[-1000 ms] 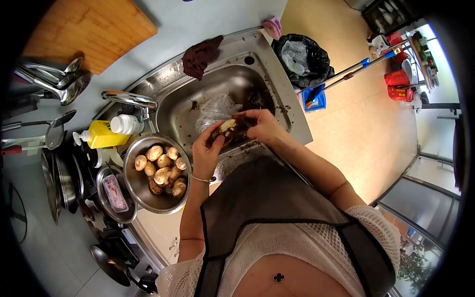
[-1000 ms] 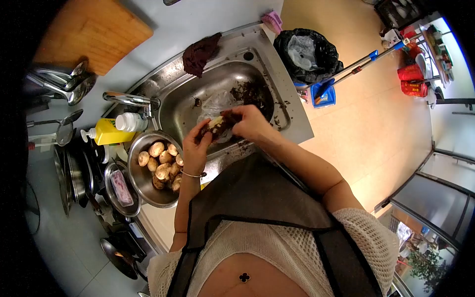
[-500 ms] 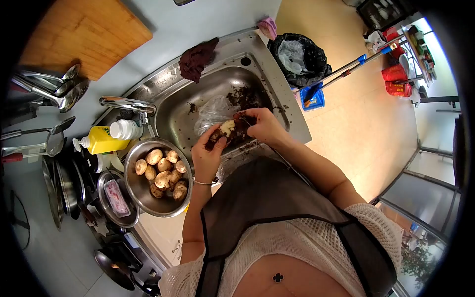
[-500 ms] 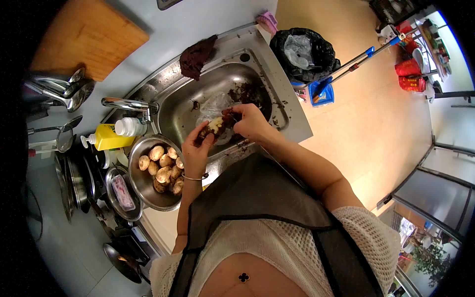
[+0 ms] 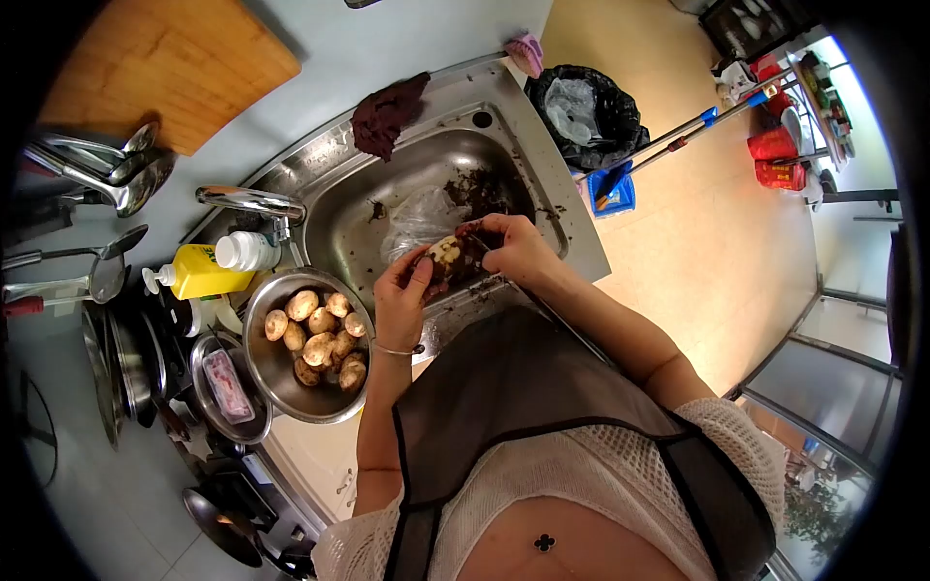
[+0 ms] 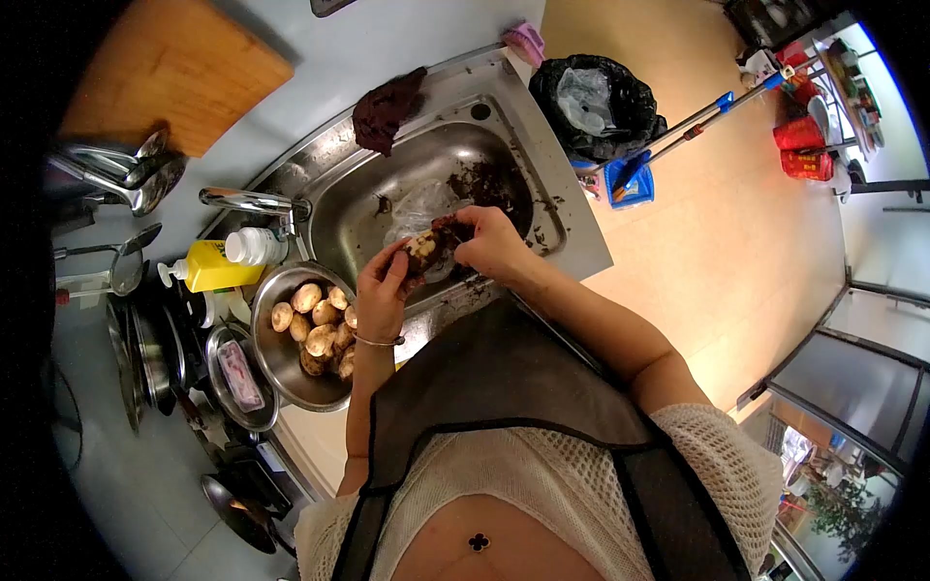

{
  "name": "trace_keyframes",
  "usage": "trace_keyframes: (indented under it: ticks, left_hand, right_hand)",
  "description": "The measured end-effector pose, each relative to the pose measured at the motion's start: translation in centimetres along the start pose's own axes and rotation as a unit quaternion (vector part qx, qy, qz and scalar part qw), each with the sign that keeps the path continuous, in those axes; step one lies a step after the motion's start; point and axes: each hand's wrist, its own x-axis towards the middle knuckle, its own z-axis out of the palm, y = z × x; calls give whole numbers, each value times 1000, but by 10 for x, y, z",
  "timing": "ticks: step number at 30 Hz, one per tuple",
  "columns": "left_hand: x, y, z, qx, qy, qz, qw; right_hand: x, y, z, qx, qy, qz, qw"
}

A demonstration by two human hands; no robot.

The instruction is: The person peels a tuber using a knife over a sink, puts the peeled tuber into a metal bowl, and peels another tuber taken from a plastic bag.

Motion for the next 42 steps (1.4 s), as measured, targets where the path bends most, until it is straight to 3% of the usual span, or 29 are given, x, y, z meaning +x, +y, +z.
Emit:
trace_keyframes:
  ticks: [1,2,3,5,9,11,13,14,18,20,21,23,26,27,29,33,35,39,41,42]
  left_hand:
    - [2,-2,1,29,10,23,999]
    - [3,-3,2,58,18,46,997]
    - [3,-2,7,57,16,46,997]
    - [-1,4,14,171,1,98,980]
    - [0,4,3,169,-35,90,981]
    - [0,5,1,161,-29,71,984]
    - [1,7,2,86,-26,46,995]
    - [0,7,2,9,-20,18,1000]
    - [0,5,3,51,-28,42,997]
    - [2,-2,1,86,-66,78,991]
    - [3,-3,-1,86,-67,78,991]
    - [4,-4,-7,36,-84,57,994]
    - [6,-6,-12,19,-104,69,992]
    - [7,-6,-11,19,-104,69,992]
    - [8,-4,-9,100,-77,97,987]
    - [10,-6,-8,73,-81,103,989]
    - [8,-6,-10,67,-88,119,987]
    - [9,-8,-12,65,-95,114,987]
    - [9,-7,-10,128,-77,139,979]
    - [10,-8,-9,127,-78,139,979]
  right_hand:
    - [0,1,3,1,9,-18,1000]
    - [-2,2,7,-20,12,-102,994]
    - [-4,3,13,-21,13,-103,994]
    - [-8,8,23,-149,108,-209,960]
    - [-11,-12,5,-119,-8,-59,991]
    - [-10,-12,4,-108,-8,-46,993]
    - [-3,-10,-4,46,-20,54,997]
    - [-4,-8,-2,6,-14,33,999]
    - [-5,6,14,48,34,-58,997]
    - [-11,2,19,-92,105,-139,980]
    - [-12,-3,16,-92,106,-140,980]
    - [-12,-12,6,48,18,-4,999]
    - [-11,-10,1,81,-16,37,996]
    - [-10,-8,3,81,-16,37,996]
    - [-11,-4,13,67,23,-66,995]
    - [-16,-9,17,-40,91,-109,989]
    - [-13,-14,5,18,-11,28,999]
    - [-14,-13,9,64,-18,32,997]
    - [-12,2,21,-16,75,-146,986]
    - [-12,3,26,8,100,-164,981]
